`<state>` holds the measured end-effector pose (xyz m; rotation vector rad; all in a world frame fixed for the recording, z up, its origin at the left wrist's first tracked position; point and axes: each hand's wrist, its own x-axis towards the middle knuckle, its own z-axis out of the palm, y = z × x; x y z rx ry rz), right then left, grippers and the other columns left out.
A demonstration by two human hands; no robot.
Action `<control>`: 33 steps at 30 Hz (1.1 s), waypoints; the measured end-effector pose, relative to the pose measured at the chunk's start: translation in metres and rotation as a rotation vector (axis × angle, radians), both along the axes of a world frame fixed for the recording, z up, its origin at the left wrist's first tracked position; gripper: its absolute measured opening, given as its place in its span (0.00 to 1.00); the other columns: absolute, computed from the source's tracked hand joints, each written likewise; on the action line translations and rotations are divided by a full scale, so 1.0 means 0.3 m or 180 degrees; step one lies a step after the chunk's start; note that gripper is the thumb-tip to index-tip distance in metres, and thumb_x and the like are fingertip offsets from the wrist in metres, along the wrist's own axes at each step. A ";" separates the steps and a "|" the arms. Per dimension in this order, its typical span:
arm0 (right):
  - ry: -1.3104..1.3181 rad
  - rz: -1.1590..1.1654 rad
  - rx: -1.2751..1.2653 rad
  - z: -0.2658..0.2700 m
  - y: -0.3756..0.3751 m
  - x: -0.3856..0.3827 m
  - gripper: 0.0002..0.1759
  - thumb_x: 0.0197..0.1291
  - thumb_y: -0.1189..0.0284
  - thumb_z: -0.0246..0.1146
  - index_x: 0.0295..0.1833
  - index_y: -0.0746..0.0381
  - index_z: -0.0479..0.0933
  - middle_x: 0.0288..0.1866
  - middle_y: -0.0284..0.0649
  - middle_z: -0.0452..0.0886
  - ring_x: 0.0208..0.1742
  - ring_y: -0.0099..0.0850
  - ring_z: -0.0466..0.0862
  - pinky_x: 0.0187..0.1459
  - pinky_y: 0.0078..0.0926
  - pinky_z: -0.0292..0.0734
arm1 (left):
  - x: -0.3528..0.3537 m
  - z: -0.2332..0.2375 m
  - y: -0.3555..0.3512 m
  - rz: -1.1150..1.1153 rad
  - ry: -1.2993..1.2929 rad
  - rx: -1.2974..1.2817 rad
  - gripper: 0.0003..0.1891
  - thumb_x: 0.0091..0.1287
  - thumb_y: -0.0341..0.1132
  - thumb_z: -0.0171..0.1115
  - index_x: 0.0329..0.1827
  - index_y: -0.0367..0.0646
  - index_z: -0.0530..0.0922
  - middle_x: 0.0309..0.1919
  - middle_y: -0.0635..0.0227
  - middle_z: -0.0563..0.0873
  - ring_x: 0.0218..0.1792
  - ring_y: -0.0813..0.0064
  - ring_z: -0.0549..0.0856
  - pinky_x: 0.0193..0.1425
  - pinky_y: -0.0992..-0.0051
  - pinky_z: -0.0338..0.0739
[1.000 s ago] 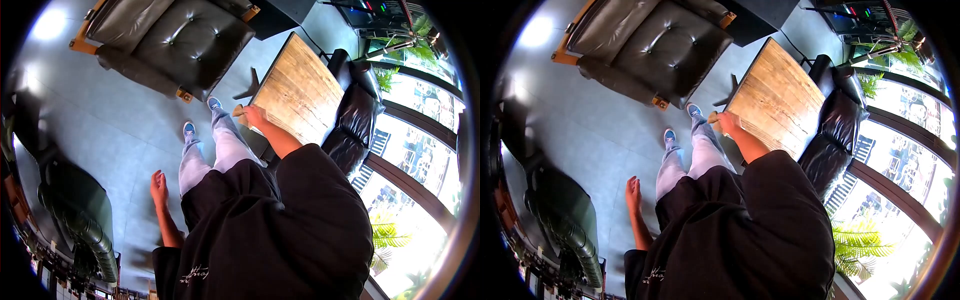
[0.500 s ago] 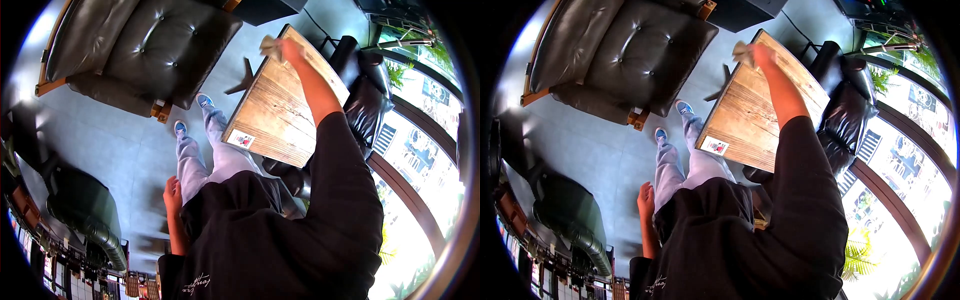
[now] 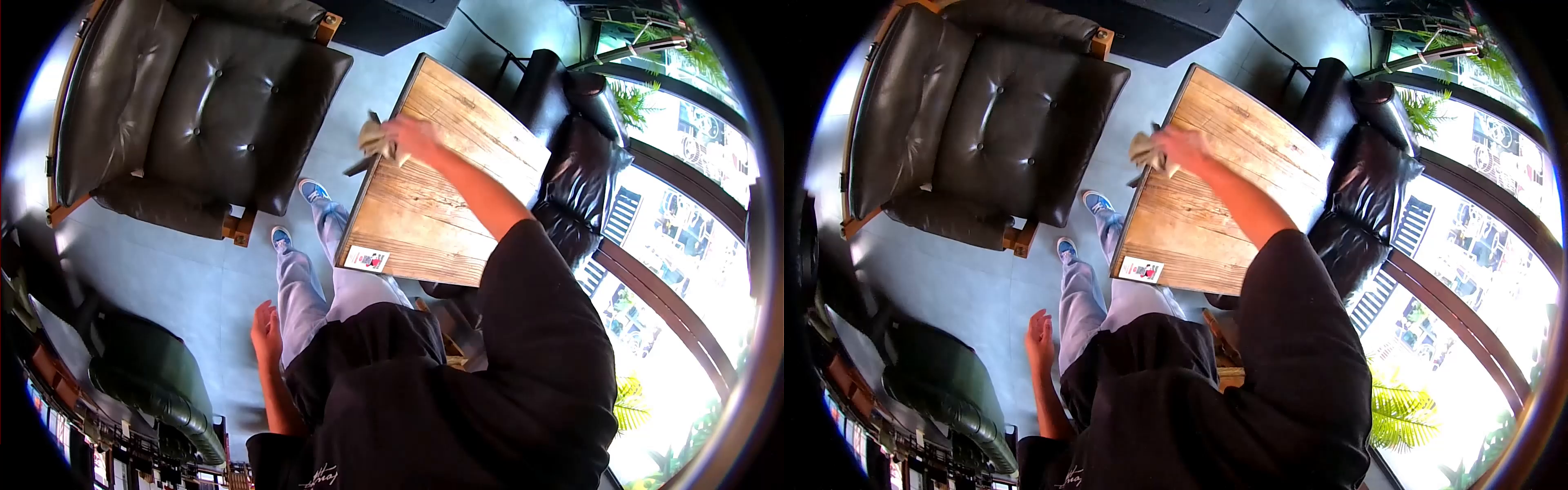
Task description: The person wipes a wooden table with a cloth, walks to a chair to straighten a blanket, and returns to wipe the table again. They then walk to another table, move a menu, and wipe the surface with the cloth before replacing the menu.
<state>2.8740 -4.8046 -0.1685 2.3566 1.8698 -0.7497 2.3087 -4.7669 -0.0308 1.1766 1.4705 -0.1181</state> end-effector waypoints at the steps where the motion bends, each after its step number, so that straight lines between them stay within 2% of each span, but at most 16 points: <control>1: 0.0046 -0.0276 -0.0127 -0.053 0.001 0.089 0.19 0.70 0.67 0.55 0.63 0.43 0.80 0.54 0.23 0.82 0.52 0.21 0.83 0.48 0.20 0.84 | 0.000 0.004 -0.006 -0.0049 0.0015 -0.0044 0.15 0.77 0.27 0.55 0.64 0.38 0.75 0.55 0.56 0.85 0.58 0.68 0.84 0.59 0.70 0.80; 3: -0.0128 -0.0660 0.0089 -0.087 0.040 0.249 0.20 0.71 0.65 0.56 0.66 0.41 0.79 0.61 0.20 0.82 0.58 0.22 0.83 0.56 0.15 0.80 | -0.045 -0.023 -0.034 -0.0095 0.0185 -0.0004 0.15 0.76 0.28 0.57 0.63 0.38 0.77 0.52 0.57 0.86 0.55 0.68 0.85 0.58 0.71 0.80; 4: 0.0207 -0.1289 0.0048 -0.074 0.058 0.304 0.21 0.71 0.63 0.58 0.68 0.39 0.77 0.59 0.24 0.83 0.56 0.26 0.85 0.54 0.20 0.81 | -0.066 -0.022 -0.045 -0.0147 0.0304 -0.0023 0.14 0.76 0.28 0.57 0.63 0.38 0.77 0.51 0.58 0.86 0.54 0.68 0.86 0.58 0.71 0.80; 6: -0.0595 -0.1438 0.0129 -0.093 0.057 0.423 0.25 0.69 0.57 0.62 0.71 0.35 0.73 0.55 0.37 0.84 0.55 0.38 0.85 0.50 0.36 0.81 | -0.124 -0.040 -0.079 -0.0192 0.0420 -0.0017 0.14 0.75 0.29 0.58 0.62 0.38 0.77 0.49 0.58 0.87 0.52 0.67 0.87 0.57 0.71 0.80; 11: -0.0537 -0.3436 0.0220 -0.171 -0.314 0.588 0.29 0.68 0.52 0.59 0.71 0.51 0.71 0.58 0.53 0.83 0.59 0.57 0.81 0.60 0.52 0.74 | -0.238 -0.058 -0.111 -0.0536 0.0797 0.0059 0.15 0.73 0.31 0.60 0.61 0.39 0.79 0.47 0.55 0.88 0.50 0.66 0.88 0.55 0.70 0.81; 12: -0.0732 -0.3475 0.0397 -0.342 -0.534 0.655 0.30 0.69 0.52 0.57 0.71 0.56 0.71 0.66 0.54 0.78 0.64 0.55 0.78 0.65 0.51 0.72 | -0.191 -0.020 -0.092 -0.0366 0.0825 0.0000 0.16 0.72 0.32 0.61 0.60 0.40 0.79 0.46 0.54 0.88 0.49 0.65 0.88 0.53 0.69 0.82; 15: -0.1505 -0.1727 -0.2635 -0.233 -0.922 0.508 0.38 0.64 0.48 0.60 0.72 0.62 0.72 0.76 0.49 0.69 0.72 0.47 0.73 0.73 0.47 0.66 | -0.101 0.024 -0.037 -0.0300 0.0911 -0.0126 0.16 0.73 0.33 0.61 0.61 0.41 0.79 0.47 0.55 0.88 0.50 0.66 0.87 0.54 0.70 0.81; 18: -0.1081 -0.1702 -0.2684 -0.490 -1.530 0.391 0.38 0.58 0.39 0.60 0.54 0.63 0.86 0.56 0.52 0.86 0.59 0.47 0.84 0.64 0.45 0.74 | -0.054 0.002 0.000 -0.0217 0.0338 0.0222 0.16 0.75 0.33 0.60 0.62 0.38 0.78 0.50 0.56 0.87 0.53 0.68 0.86 0.59 0.72 0.79; 19: -0.0537 -0.1030 -0.3217 -0.333 -1.468 0.299 0.33 0.59 0.42 0.60 0.48 0.63 0.87 0.54 0.51 0.87 0.56 0.47 0.85 0.57 0.48 0.77 | -0.014 0.014 0.025 -0.0100 0.0084 0.0330 0.15 0.75 0.33 0.59 0.62 0.37 0.77 0.52 0.57 0.87 0.54 0.69 0.86 0.60 0.72 0.79; 21: -0.0061 -0.3618 -0.1697 -0.336 -1.507 0.136 0.33 0.58 0.54 0.63 0.61 0.65 0.70 0.54 0.55 0.82 0.49 0.44 0.85 0.53 0.48 0.79 | 0.116 0.082 0.109 0.0122 -0.0439 0.0574 0.15 0.77 0.33 0.58 0.62 0.35 0.77 0.54 0.58 0.86 0.56 0.70 0.85 0.62 0.73 0.77; 22: 0.0128 -0.4512 -0.0539 -0.338 -1.530 0.054 0.38 0.57 0.61 0.65 0.68 0.67 0.61 0.54 0.57 0.80 0.46 0.42 0.85 0.51 0.48 0.80 | 0.180 0.138 0.152 0.0307 -0.0774 0.0592 0.15 0.77 0.32 0.57 0.62 0.34 0.76 0.55 0.58 0.86 0.57 0.71 0.84 0.63 0.73 0.77; 23: 0.0929 -0.4818 -0.0095 -0.234 -1.427 -0.025 0.31 0.60 0.63 0.65 0.64 0.63 0.61 0.53 0.52 0.78 0.48 0.39 0.82 0.49 0.42 0.80 | 0.243 0.216 0.196 0.0487 -0.1109 0.0614 0.15 0.78 0.32 0.57 0.63 0.33 0.76 0.56 0.59 0.85 0.58 0.71 0.84 0.64 0.73 0.76; 27: 0.1317 -0.4132 0.0299 -0.122 -1.088 -0.241 0.26 0.65 0.65 0.67 0.62 0.61 0.65 0.49 0.43 0.79 0.46 0.31 0.82 0.47 0.33 0.80 | 0.345 0.623 0.324 0.0395 -0.1968 0.1454 0.14 0.78 0.30 0.56 0.63 0.34 0.76 0.55 0.60 0.85 0.58 0.71 0.84 0.65 0.73 0.76; 28: 0.0815 -0.3390 0.0777 -0.232 -1.048 -0.267 0.23 0.66 0.68 0.66 0.62 0.61 0.67 0.48 0.43 0.80 0.42 0.30 0.84 0.43 0.30 0.82 | 0.320 0.721 0.334 0.0375 -0.2115 0.1693 0.14 0.78 0.29 0.55 0.63 0.35 0.76 0.55 0.60 0.85 0.58 0.72 0.84 0.65 0.72 0.76; 31: 0.3067 -0.3342 0.1234 0.004 -0.632 -0.500 0.21 0.66 0.72 0.65 0.62 0.62 0.69 0.47 0.42 0.82 0.41 0.29 0.85 0.43 0.28 0.84 | 0.086 0.999 0.348 0.0235 -0.1770 0.2867 0.12 0.74 0.24 0.55 0.57 0.36 0.80 0.52 0.61 0.87 0.57 0.69 0.84 0.61 0.71 0.77; 33: 0.2618 -0.2390 0.1089 0.010 -0.427 -0.589 0.21 0.65 0.69 0.67 0.60 0.63 0.71 0.46 0.41 0.83 0.43 0.28 0.86 0.44 0.29 0.83 | -0.163 1.178 0.339 0.0165 -0.1386 0.4125 0.12 0.72 0.25 0.57 0.55 0.37 0.81 0.51 0.60 0.88 0.56 0.68 0.85 0.60 0.70 0.77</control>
